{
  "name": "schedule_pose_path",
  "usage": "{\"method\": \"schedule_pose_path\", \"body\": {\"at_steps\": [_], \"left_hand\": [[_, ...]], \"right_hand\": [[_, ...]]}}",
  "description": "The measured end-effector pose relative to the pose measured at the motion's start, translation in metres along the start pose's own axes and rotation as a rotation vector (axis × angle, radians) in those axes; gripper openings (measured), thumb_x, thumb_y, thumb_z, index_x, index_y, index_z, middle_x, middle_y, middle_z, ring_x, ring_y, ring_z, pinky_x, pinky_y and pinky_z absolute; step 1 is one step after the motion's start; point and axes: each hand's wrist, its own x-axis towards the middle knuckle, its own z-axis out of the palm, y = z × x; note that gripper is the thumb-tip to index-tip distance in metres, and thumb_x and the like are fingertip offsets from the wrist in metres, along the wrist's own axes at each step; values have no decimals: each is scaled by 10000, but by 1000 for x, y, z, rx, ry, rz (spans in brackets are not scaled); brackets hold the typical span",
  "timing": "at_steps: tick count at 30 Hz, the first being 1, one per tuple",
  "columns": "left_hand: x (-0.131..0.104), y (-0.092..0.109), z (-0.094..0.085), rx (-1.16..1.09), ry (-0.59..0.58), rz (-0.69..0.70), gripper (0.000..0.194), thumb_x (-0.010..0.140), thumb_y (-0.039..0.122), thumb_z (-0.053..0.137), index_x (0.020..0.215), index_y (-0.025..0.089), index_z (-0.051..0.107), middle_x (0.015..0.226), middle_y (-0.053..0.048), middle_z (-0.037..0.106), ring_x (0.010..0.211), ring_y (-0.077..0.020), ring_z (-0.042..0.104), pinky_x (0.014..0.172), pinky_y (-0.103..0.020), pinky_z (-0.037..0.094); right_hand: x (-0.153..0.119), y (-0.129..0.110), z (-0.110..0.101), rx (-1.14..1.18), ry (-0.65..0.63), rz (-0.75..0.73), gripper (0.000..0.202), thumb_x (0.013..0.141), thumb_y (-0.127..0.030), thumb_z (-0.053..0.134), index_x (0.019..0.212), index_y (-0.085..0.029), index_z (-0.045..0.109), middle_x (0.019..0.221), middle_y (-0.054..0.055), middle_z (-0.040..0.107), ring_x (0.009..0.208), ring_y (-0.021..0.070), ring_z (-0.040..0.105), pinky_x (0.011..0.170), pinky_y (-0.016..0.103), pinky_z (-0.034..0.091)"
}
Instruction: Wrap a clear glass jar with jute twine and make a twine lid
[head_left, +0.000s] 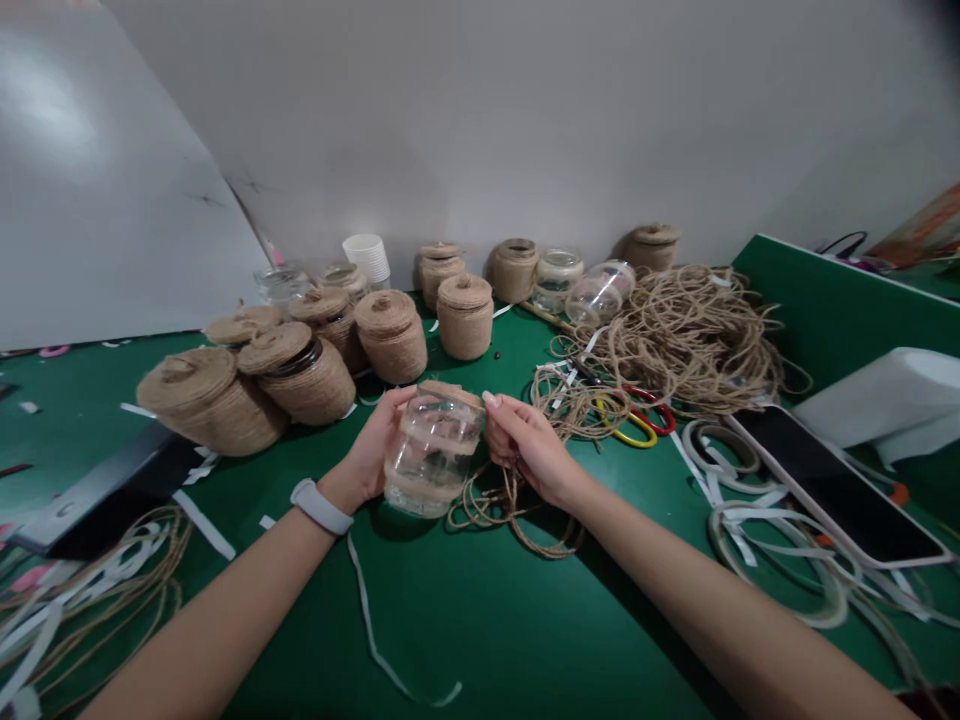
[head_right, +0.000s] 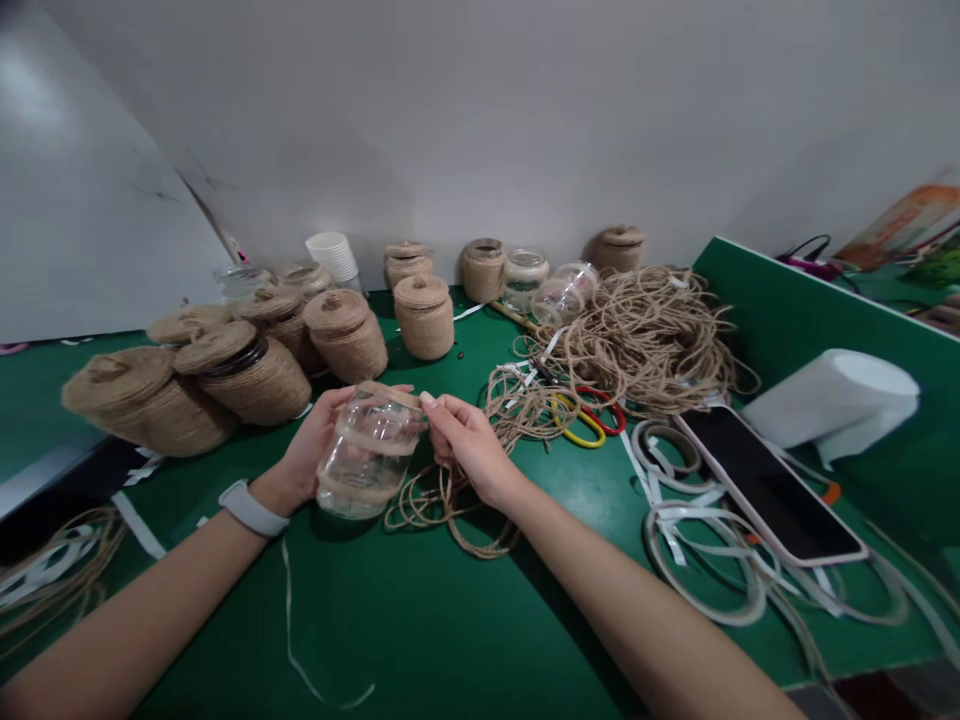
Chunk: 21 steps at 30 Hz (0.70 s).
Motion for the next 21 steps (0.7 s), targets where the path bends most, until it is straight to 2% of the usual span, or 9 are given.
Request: {"method": "schedule_pose_path", "body": {"at_steps": [3, 5, 7, 10, 14, 21], "left_hand": [[0, -5, -3, 61, -31, 58, 513, 816, 479, 648, 1188, 125, 652, 1077, -112, 742, 936, -241, 705, 810, -329, 562], [-3, -9, -4, 112, -83, 114, 658, 732, 544, 736, 1254, 163, 613, 1156, -119, 714, 989, -267, 689, 835, -358, 556], [-6, -10, -4, 146, -122, 132, 760, 695, 529, 781, 1341, 210, 540, 1226, -118, 682, 1023, -282, 677, 851, -379, 547], [-7, -7, -3, 123, -110, 85, 711, 756, 437, 739, 1386, 222, 487, 1202, -103, 696, 972, -258, 695, 840, -360, 540], [-4, -2, -5, 44, -82, 48, 631, 784, 415, 621, 1347, 147, 525, 1125, -117, 727, 940, -243, 703, 842, -346, 533], [-3, -2, -9, 25, -167, 22, 567, 786, 403, 548, 1271, 112, 581, 1115, -122, 730, 946, -247, 700, 862, -365, 525]], "right_hand": [[0, 2, 1, -43, 0, -25, 502, 770, -591, 685, 641, -219, 372, 486, -115, 309, 422, 47, 226, 406, 201, 196], [-1, 3, 2, -71, -2, -54, 494, 773, -599, 677, 655, -220, 384, 502, -113, 321, 430, 49, 246, 417, 201, 217], [-1, 4, 2, -89, -6, -80, 489, 783, -607, 663, 662, -218, 394, 515, -110, 328, 440, 49, 259, 428, 202, 229], [-1, 4, 2, -91, -15, -77, 489, 791, -615, 651, 659, -214, 404, 522, -106, 326, 445, 50, 256, 431, 206, 223], [-1, 3, 1, -87, -24, -22, 496, 781, -619, 656, 639, -211, 413, 519, -104, 300, 444, 50, 229, 429, 215, 205], [-2, 4, 2, -95, 2, -49, 494, 788, -620, 646, 638, -217, 403, 505, -100, 318, 441, 58, 248, 431, 217, 228]]}}
